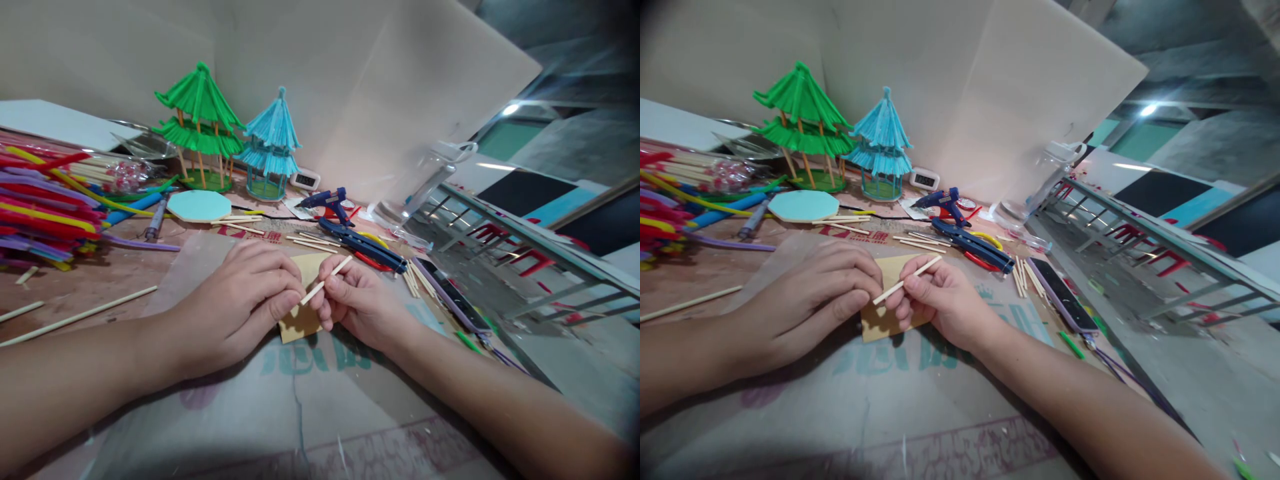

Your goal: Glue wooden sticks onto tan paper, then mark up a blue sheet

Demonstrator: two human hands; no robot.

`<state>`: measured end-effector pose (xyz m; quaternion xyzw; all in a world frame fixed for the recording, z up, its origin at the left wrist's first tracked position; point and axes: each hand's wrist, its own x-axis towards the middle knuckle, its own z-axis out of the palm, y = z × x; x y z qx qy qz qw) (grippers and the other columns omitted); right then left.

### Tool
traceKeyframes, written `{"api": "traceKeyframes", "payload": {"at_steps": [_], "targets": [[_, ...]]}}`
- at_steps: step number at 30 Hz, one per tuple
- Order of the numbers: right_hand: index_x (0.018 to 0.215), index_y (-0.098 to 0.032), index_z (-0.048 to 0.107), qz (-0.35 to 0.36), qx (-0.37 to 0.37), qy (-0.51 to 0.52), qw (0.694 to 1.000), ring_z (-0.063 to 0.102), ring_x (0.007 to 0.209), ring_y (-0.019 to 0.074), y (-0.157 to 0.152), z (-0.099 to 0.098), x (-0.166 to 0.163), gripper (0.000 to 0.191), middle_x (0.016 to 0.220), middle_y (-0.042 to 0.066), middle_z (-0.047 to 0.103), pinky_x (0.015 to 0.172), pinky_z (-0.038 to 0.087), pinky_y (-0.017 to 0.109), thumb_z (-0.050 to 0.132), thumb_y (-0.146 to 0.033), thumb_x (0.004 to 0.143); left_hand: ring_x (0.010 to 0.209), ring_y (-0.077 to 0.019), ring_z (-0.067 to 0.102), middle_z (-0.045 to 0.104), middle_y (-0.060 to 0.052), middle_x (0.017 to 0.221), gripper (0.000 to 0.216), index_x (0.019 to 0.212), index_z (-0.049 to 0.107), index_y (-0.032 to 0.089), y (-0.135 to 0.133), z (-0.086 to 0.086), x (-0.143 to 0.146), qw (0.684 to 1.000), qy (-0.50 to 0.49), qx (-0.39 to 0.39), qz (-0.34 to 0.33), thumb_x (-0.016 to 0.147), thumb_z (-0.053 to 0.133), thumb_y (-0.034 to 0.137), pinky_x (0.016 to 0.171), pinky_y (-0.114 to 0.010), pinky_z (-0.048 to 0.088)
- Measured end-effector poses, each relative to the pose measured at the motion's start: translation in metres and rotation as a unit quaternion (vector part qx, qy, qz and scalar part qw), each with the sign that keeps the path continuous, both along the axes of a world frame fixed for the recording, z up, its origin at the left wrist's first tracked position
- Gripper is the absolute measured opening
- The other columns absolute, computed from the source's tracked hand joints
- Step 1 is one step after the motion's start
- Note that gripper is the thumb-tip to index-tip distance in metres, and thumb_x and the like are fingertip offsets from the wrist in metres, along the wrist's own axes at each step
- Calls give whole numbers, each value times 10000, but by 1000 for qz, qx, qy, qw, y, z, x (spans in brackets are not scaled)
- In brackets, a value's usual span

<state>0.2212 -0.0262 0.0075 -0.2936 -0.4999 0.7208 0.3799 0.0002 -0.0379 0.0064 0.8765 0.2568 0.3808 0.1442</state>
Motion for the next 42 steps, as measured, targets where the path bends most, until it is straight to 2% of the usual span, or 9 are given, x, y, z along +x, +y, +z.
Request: {"api": "traceKeyframes", "payload": {"at_steps": [4, 10, 16, 24, 27, 32, 35, 38, 42], "targets": [[888, -195, 617, -1, 18, 2, 1000, 678, 559, 98, -1, 1, 1, 281, 712, -5, 755, 506, 564, 181, 839, -348, 809, 945, -193, 571, 647, -19, 933, 227, 845, 622, 204, -1, 1, 0, 1000, -10, -1, 11, 1010, 481, 272, 930, -362, 396], [940, -191, 720, -47, 107, -21, 993, 703, 641, 111, -17, 14, 0, 194, 821, 30, 781, 607, 604, 240, 814, -323, 832, 985, -241, 563, 643, -47, 989, 271, 898, 605, 209, 7, -6, 0, 996, 21, -34, 86, 1039, 403, 319, 864, -395, 399], [901, -209, 758, -68, 161, -66, 982, 656, 625, 83, -36, 20, -8, 55, 745, -2, 727, 606, 557, 205, 763, -222, 848, 1032, -240, 548, 644, -45, 1037, 259, 943, 645, 229, 6, -5, 0, 998, 58, -5, 35, 1039, 407, 264, 924, -418, 395], [808, -193, 685, -116, 239, -118, 957, 591, 631, 94, -30, 21, -9, 154, 752, -12, 660, 594, 504, 227, 753, -322, 855, 1049, -232, 513, 616, -48, 1049, 184, 952, 618, 218, 1, -8, 2, 997, 69, 30, -13, 1024, 449, 220, 965, -416, 381], [843, -200, 640, -120, 213, -108, 964, 565, 596, 87, -24, 17, -8, 205, 813, 3, 697, 545, 474, 217, 749, -373, 856, 1054, -230, 522, 615, -37, 1042, 185, 954, 616, 228, 1, -8, 2, 997, 73, 31, -19, 1021, 445, 211, 976, -420, 380], [1134, -255, 558, -148, 195, -96, 965, 534, 528, 88, -14, 14, -2, 319, 673, -60, 665, 492, 411, 191, 735, -301, 872, 1109, -251, 555, 631, -54, 1148, 153, 1065, 617, 231, 9, -9, -1, 993, 58, 7, 98, 1002, 485, 274, 956, -430, 419], [1062, -225, 657, -125, 215, -108, 963, 633, 661, 114, -9, 13, 3, 174, 782, -9, 698, 631, 527, 253, 661, -327, 922, 1178, -277, 554, 633, -75, 1232, 224, 1125, 617, 210, 13, -11, -1, 991, 92, -14, 98, 933, 569, 316, 1003, -453, 435], [1070, -216, 669, -95, 203, -99, 969, 685, 763, 131, -7, 15, 5, 180, 880, 19, 735, 784, 567, 312, 664, -314, 919, 1236, -296, 541, 634, -78, 1280, 271, 1135, 639, 214, 14, -14, -1, 986, 140, -41, 80, 912, 590, 359, 1064, -491, 413], [941, -200, 637, -99, 235, -181, 950, 588, 593, 100, -10, 17, 8, 130, 669, -28, 662, 611, 486, 235, 596, -320, 971, 1214, -301, 560, 649, -78, 1253, 287, 1124, 659, 226, 13, -15, -2, 982, 161, -62, 82, 914, 584, 406, 1055, -512, 420]]}}
